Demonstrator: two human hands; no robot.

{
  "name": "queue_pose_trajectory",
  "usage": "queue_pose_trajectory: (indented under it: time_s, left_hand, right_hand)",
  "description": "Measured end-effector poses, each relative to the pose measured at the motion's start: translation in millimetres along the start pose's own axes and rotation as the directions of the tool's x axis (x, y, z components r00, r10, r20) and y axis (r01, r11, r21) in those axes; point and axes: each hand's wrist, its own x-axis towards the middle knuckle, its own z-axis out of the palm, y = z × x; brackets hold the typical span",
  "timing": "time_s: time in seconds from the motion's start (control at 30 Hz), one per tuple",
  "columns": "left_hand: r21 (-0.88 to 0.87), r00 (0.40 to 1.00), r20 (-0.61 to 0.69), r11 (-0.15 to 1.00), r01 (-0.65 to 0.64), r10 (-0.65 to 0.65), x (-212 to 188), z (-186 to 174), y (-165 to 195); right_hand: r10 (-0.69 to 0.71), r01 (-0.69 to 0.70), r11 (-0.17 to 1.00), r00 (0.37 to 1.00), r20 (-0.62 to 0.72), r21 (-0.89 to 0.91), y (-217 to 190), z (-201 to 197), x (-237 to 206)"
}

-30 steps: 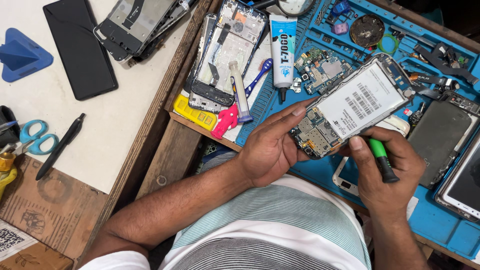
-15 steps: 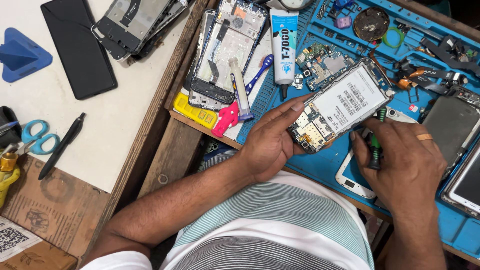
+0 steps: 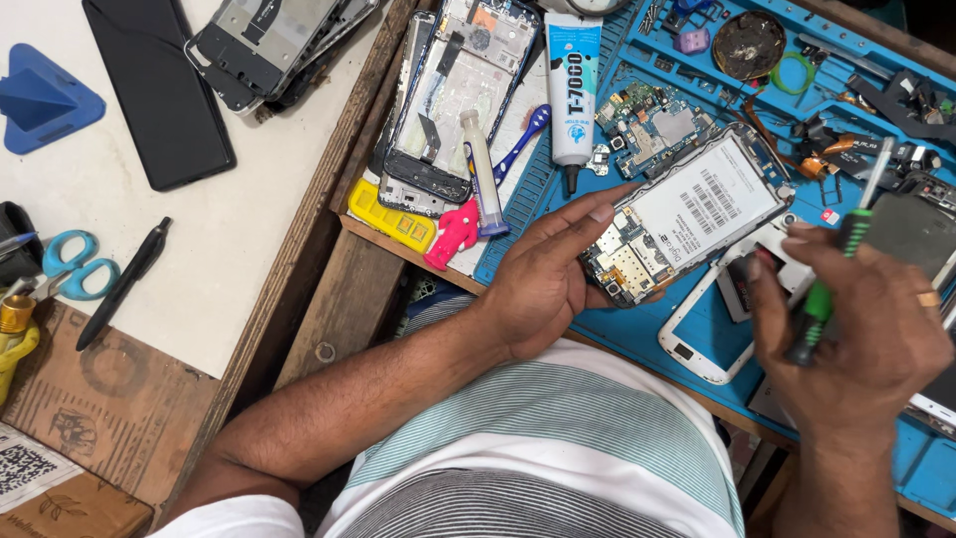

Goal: The person disassembles a smartphone using a screwdriver, removes the battery and motherboard, and then reassembles the device by placing the components back into the casing and securing them with screws.

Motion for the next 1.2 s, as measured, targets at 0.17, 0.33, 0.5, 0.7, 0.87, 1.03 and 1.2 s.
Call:
queue_pose_trajectory:
  time_s: [0.17, 0.33, 0.5, 0.7, 0.87, 1.03, 1.2]
  left_hand:
    - [0.159, 1.0, 0.002, 0.987, -0.008, 0.008, 2.0, -0.2, -1.3]
    - [0.765, 0.926, 0.229, 0.533, -0.362, 0.3, -9.3, 3.8, 5.1]
    - [0.886, 0.83, 0.457, -0.249, -0.391, 0.32, -26.8, 17.1, 12.4]
    - [0.876, 0.861, 0.423, -0.37, -0.31, 0.282, -29.7, 15.8, 20.3]
    - [0.867, 0.824, 0.453, -0.384, -0.319, 0.34, -28.6, 6.0, 14.7]
    - [0.867, 0.83, 0.453, -0.377, -0.325, 0.324, -28.4, 0.7, 13.6]
    - [0.868, 0.831, 0.456, -0.365, -0.336, 0.32, -25.4, 2.9, 14.8]
  right_hand:
    - [-0.063, 0.053, 0.994, 0.993, 0.101, 0.099, -16.7, 13.2, 8.8]
    - [-0.077, 0.072, 0.996, 0.989, 0.124, 0.045, -20.6, 16.6, 12.7]
    - [-0.074, 0.075, 0.997, 0.99, 0.119, -0.003, -18.9, 17.2, 10.7]
    - [0.027, -0.042, 0.993, 0.991, 0.13, 0.113, -18.1, 13.3, 10.2]
    - [0.176, -0.335, 0.708, 0.936, 0.305, 0.621, -3.8, 3.1, 0.7]
    - [0.251, -0.458, 0.451, 0.889, 0.384, 0.766, 11.1, 4.2, -19.2]
    - [0.228, -0.396, 0.561, 0.918, 0.324, 0.727, 13.8, 17.1, -24.8]
